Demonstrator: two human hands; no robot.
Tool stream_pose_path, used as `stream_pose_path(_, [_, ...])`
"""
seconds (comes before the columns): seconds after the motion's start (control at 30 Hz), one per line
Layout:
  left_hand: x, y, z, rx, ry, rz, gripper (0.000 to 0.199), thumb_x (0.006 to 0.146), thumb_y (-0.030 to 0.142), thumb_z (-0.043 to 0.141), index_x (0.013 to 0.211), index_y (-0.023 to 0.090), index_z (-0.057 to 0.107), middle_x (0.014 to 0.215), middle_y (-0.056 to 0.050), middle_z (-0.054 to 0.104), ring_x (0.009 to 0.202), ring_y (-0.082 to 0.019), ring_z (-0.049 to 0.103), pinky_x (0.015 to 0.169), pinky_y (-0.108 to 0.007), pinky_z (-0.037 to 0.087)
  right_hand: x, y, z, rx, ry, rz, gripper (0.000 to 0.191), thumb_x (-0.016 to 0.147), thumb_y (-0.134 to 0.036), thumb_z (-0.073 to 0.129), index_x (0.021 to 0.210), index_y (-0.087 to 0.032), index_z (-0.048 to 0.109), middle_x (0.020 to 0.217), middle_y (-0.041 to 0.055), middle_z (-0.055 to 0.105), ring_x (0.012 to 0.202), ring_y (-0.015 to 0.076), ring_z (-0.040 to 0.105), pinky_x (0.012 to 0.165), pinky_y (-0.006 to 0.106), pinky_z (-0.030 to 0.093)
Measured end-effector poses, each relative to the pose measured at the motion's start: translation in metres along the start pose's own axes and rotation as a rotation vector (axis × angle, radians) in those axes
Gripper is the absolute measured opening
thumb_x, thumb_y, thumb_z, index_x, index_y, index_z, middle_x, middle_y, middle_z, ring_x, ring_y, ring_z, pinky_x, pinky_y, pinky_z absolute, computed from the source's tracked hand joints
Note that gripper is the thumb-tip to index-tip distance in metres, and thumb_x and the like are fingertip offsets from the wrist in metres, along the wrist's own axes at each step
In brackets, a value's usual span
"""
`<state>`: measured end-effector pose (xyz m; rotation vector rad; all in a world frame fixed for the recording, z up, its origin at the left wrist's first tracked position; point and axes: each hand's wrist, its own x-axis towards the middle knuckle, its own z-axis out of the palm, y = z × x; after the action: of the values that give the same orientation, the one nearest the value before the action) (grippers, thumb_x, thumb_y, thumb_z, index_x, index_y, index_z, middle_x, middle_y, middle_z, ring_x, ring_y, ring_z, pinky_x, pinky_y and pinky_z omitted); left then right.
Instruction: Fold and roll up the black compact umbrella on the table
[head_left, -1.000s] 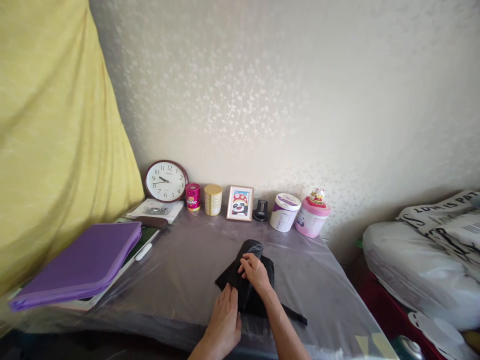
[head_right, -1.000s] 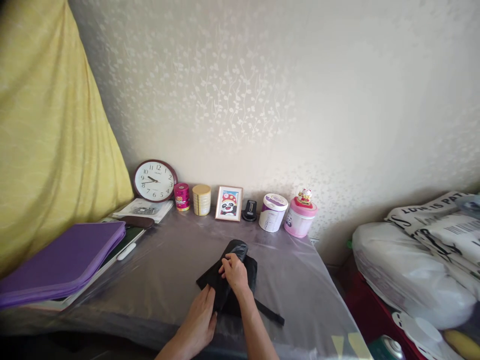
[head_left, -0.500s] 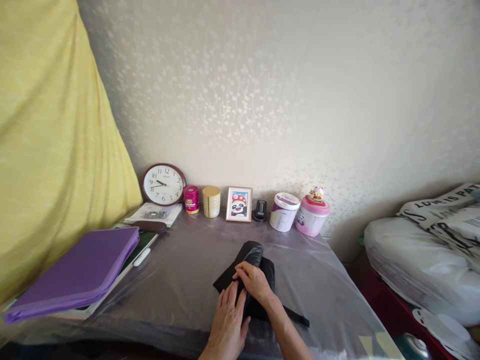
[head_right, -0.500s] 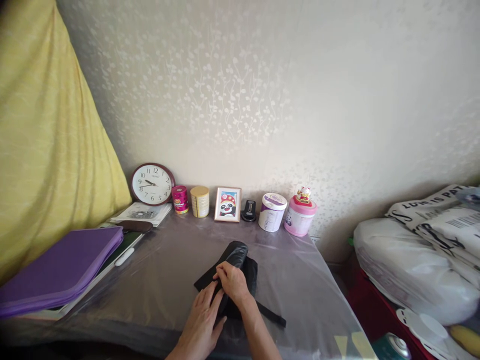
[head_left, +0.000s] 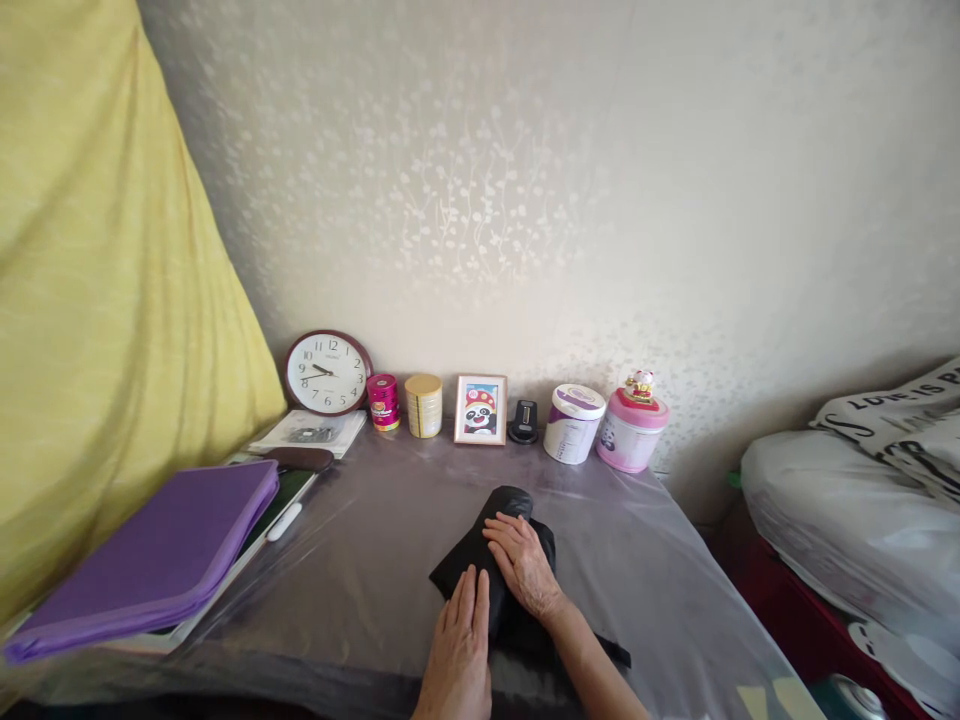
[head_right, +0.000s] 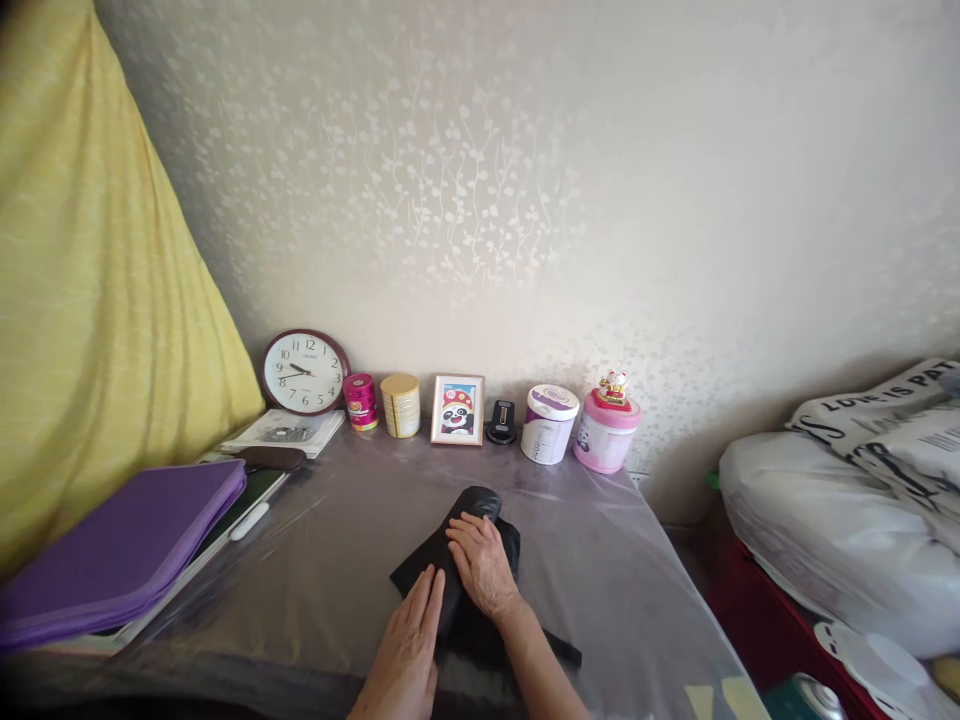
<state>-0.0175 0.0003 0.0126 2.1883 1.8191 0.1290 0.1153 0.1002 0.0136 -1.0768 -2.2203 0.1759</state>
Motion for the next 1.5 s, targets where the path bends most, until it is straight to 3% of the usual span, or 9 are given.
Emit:
stream_pose_path(0.27, [0.004, 0.000, -0.003, -0.004, -0.045, -0.066, 0.095, 0.056, -0.003, 0.041, 0.140, 0.013, -0.001, 0.150, -0.008, 0.004, 0.137, -0.021, 0.009, 0.109, -0.033, 0.017, 0.032, 0.037, 0.015, -0.073, 0.045, 0.108, 0.031, 0.091, -0.023, 0.036, 0.104, -0.023, 0.064, 0.113, 0.0042, 0.065, 0.118, 0.0191, 0.048, 0.105, 0.046, 0.025])
stream_pose_path(0.47, [0.004, 0.001, -0.011, 0.026, -0.038, -0.095, 0.092, 0.059, 0.002, 0.044, 0.141, 0.015, 0.005, 0.150, -0.005, 0.013, 0.135, -0.023, 0.017, 0.107, -0.036, 0.022, 0.042, 0.052, 0.013, -0.186, 0.189, 0.312, 0.032, 0.089, -0.022, 0.036, 0.107, -0.016, 0.062, 0.118, 0.0117, 0.060, 0.114, 0.0225, 0.051, 0.097, 0.041, 0.037])
stream_pose_path(0.6, [0.006, -0.007, -0.004, 0.035, 0.040, -0.065, 0.088, 0.061, 0.008, 0.047, 0.141, 0.015, 0.009, 0.147, -0.008, 0.024, 0.130, -0.027, 0.028, 0.106, -0.044, 0.022, 0.021, 0.037, 0.003, -0.162, 0.337, 0.331, 0.030, 0.087, -0.019, 0.036, 0.104, -0.014, 0.059, 0.115, 0.0129, 0.060, 0.108, 0.0226, 0.054, 0.094, 0.042, 0.040])
stream_pose_path(0.83, [0.005, 0.001, -0.015, 0.112, 0.037, -0.133, 0.089, 0.062, 0.004, 0.049, 0.141, 0.018, 0.011, 0.144, -0.010, 0.032, 0.126, -0.032, 0.032, 0.102, -0.050, 0.025, -0.024, 0.004, 0.006, -0.056, 0.272, 0.229, 0.034, 0.080, -0.009, 0.036, 0.102, -0.018, 0.061, 0.111, 0.0091, 0.062, 0.102, 0.0201, 0.058, 0.091, 0.038, 0.045])
stream_pose_path(1.0, [0.007, 0.007, -0.020, 0.005, -0.039, -0.188, 0.088, 0.063, -0.003, 0.043, 0.142, 0.014, 0.006, 0.145, -0.016, 0.024, 0.109, -0.026, 0.053, 0.089, -0.034, 0.042, -0.031, 0.008, 0.007, 0.000, 0.238, 0.302, 0.040, 0.075, -0.008, 0.037, 0.106, -0.016, 0.061, 0.117, 0.0104, 0.060, 0.108, 0.0221, 0.056, 0.097, 0.041, 0.042])
stream_pose_path(1.17, [0.012, -0.008, -0.022, -0.366, 0.056, -0.161, 0.086, 0.061, 0.002, 0.048, 0.140, 0.010, 0.017, 0.142, -0.016, 0.030, 0.122, -0.024, 0.042, 0.100, -0.029, 0.031, -0.046, 0.020, 0.004, 0.139, 0.258, 0.390, 0.030, 0.075, -0.018, 0.040, 0.090, -0.018, 0.066, 0.112, 0.0111, 0.062, 0.105, 0.0222, 0.058, 0.094, 0.037, 0.044])
stream_pose_path(1.3, [0.007, -0.017, -0.040, -0.540, 0.007, -0.172, 0.074, 0.065, 0.015, 0.049, 0.136, 0.017, 0.026, 0.098, -0.009, 0.063, 0.081, -0.021, 0.063, 0.077, -0.034, 0.048, -0.058, 0.040, -0.008, 0.330, 0.369, 0.504, 0.029, 0.071, -0.030, 0.043, 0.084, -0.019, 0.067, 0.099, 0.0106, 0.067, 0.095, 0.0230, 0.062, 0.090, 0.037, 0.046])
stream_pose_path(1.4, [-0.005, -0.021, -0.058, -0.670, -0.061, -0.164, 0.062, 0.069, 0.024, 0.046, 0.129, 0.019, 0.033, 0.050, 0.006, 0.050, 0.044, -0.015, 0.053, 0.048, -0.028, 0.046, -0.064, 0.056, -0.024, 0.522, 0.456, 0.666, 0.033, 0.067, -0.041, 0.046, 0.083, -0.019, 0.066, 0.088, 0.0098, 0.070, 0.087, 0.0249, 0.065, 0.082, 0.039, 0.050])
stream_pose_path(1.5, [-0.022, -0.023, -0.077, -0.810, -0.082, -0.127, 0.058, 0.067, 0.027, 0.044, 0.124, 0.017, 0.036, 0.042, 0.009, 0.042, 0.042, -0.013, 0.048, 0.041, -0.021, 0.041, -0.068, 0.064, -0.038, 0.813, 0.530, 0.792, 0.036, 0.060, -0.045, 0.052, 0.080, -0.018, 0.064, 0.087, 0.0110, 0.069, 0.086, 0.0265, 0.066, 0.073, 0.037, 0.053])
